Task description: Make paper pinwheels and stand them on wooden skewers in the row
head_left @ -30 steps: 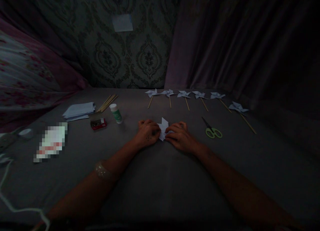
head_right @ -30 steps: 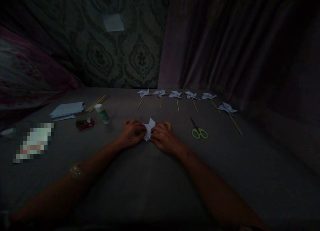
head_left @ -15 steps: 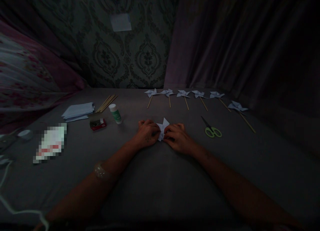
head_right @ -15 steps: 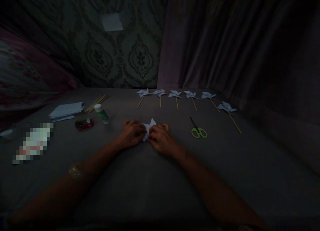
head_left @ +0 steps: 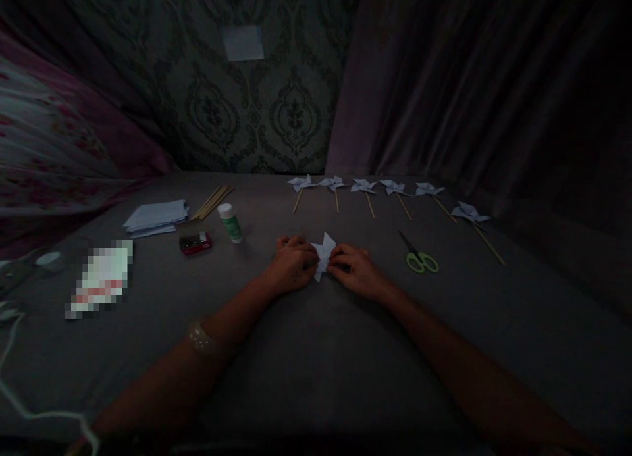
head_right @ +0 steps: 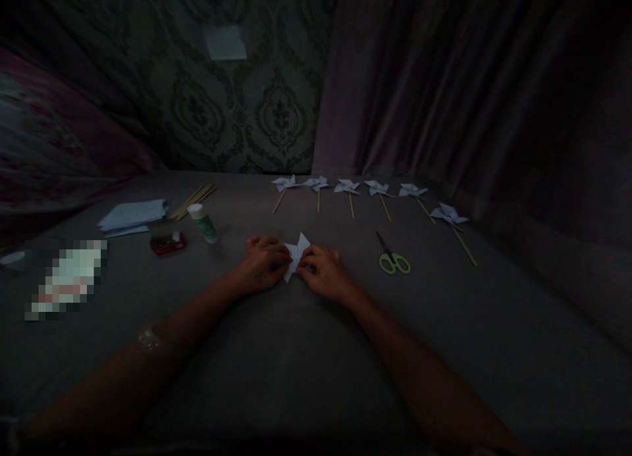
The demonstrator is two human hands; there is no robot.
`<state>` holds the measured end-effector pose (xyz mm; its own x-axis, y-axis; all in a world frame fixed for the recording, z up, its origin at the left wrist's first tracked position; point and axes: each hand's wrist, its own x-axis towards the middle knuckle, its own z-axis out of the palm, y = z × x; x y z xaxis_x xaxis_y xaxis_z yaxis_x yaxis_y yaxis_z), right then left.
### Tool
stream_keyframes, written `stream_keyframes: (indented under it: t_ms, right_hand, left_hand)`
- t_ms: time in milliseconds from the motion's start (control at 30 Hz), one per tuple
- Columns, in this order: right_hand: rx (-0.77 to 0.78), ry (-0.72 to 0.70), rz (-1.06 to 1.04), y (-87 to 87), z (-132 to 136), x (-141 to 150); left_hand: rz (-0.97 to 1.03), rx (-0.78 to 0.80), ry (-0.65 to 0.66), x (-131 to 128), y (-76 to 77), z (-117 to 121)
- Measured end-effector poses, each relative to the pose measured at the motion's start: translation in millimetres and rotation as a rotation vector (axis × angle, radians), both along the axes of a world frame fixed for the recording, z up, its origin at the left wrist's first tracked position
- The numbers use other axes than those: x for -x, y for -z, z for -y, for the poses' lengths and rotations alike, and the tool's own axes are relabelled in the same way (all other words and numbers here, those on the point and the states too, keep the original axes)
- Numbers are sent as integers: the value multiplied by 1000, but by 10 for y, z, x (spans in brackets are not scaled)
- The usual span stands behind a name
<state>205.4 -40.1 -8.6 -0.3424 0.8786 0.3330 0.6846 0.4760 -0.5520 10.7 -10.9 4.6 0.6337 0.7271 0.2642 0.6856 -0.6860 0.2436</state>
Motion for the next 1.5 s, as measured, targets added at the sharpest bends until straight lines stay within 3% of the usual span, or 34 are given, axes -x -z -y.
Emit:
stream_keyframes:
  t_ms: [333,633,1233,1500]
  right_hand:
    - [6,181,-23,22,-32,77]
    - [-23,240,-14,63,-85,115]
    - [70,325,12,41,-136,149]
    - [87,340,-11,55,-165,146]
  left_hand:
    - [-3,-7,5,5,3,12]
    - [14,-12,-4,-3,10,8]
    - [13,-11,5,13,36,-14]
    - [15,15,-6,-3,-17,15]
